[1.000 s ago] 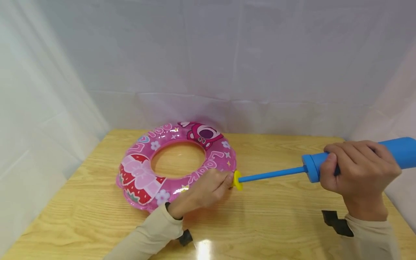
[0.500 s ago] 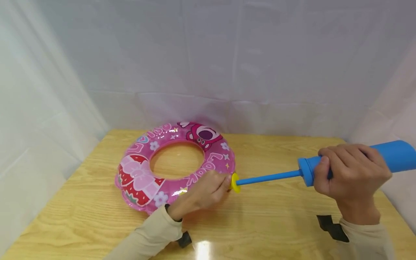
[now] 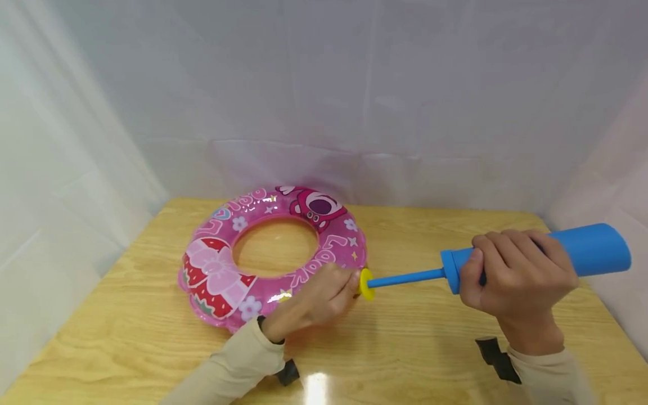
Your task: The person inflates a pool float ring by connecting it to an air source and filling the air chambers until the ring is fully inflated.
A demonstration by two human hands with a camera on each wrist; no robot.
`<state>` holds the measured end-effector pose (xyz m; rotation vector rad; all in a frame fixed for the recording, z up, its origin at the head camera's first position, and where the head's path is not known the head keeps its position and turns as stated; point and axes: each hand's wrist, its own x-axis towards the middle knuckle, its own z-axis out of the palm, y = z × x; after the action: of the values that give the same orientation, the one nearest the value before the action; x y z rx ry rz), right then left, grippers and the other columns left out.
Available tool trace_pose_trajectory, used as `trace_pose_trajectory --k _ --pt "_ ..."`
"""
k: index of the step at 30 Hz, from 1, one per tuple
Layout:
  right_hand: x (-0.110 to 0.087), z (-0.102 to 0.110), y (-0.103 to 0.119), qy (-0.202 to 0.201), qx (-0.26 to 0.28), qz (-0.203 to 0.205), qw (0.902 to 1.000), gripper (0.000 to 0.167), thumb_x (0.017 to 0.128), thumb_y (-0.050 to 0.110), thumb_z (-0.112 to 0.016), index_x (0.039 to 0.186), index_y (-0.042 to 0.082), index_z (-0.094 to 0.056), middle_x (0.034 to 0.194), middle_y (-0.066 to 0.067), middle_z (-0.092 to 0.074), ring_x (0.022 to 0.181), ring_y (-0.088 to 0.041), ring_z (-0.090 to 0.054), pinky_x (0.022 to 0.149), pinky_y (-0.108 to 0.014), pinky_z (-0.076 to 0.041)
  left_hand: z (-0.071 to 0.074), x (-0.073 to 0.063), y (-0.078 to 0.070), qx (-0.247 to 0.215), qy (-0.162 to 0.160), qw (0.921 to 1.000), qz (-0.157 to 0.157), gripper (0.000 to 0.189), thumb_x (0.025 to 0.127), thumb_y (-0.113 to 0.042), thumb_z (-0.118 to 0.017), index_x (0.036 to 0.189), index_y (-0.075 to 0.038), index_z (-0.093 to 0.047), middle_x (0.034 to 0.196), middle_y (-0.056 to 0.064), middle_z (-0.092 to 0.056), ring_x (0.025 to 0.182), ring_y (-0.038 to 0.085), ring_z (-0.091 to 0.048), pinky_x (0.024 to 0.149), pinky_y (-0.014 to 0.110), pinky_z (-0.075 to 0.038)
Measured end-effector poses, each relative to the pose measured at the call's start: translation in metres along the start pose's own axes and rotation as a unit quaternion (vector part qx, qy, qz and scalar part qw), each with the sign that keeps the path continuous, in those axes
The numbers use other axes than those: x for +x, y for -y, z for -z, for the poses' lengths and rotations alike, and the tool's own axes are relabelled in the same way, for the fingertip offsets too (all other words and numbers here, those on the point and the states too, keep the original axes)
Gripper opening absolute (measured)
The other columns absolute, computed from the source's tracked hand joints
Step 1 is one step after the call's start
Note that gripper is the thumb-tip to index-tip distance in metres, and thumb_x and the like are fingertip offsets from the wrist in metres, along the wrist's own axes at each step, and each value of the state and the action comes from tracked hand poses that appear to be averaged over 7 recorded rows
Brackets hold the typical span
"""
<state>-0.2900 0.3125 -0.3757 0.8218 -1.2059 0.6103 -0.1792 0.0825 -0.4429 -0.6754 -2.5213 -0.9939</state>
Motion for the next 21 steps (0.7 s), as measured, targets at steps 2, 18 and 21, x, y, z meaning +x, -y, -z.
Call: trace_pose_trajectory --k 2,18,21 --pt "0.001 -0.002 0.006 0.001 -0.007 -0.002 1.0000 0.052 0.088 0.028 -0.039 0.052 -0.004 -0.057 0.050 -0.022 -0.051 0.043 -0.040 -0.043 0.045 -0.051 -0.032 0.001 0.000 -0.001 0.000 0.004 1.0000 -0.001 0.038 0.101 -0.011 -0.036 0.066 -0.008 -0.051 0.055 -0.005 -0.037 0.045 0.001 -0.030 0.042 0.012 -0.028" --pt "-0.004 -0.021 0.047 0.021 -0.004 -0.025 0.9995 0.046 0.084 0.025 -0.040 0.052 -0.003 -0.058 0.051 -0.019 -0.054 0.042 -0.038 -0.048 0.045 -0.050 -0.037 0.005 0.001 -0.003 -0.003 0.020 0.9998 -0.005 0.038 0.100 -0.009 -0.036 0.064 -0.009 -0.049 0.054 -0.007 -0.034 0.044 -0.001 -0.027 0.040 0.011 -0.025" --pt "-0.003 -0.025 0.055 0.030 -0.005 -0.019 0.9994 0.046 0.085 0.024 -0.040 0.052 -0.003 -0.058 0.050 -0.019 -0.054 0.042 -0.037 -0.048 0.044 -0.050 -0.038 0.005 0.001 -0.003 -0.022 0.024 0.9995 0.005 0.040 0.101 -0.010 -0.036 0.063 -0.010 -0.048 0.052 -0.008 -0.034 0.043 -0.001 -0.026 0.038 0.012 -0.025"
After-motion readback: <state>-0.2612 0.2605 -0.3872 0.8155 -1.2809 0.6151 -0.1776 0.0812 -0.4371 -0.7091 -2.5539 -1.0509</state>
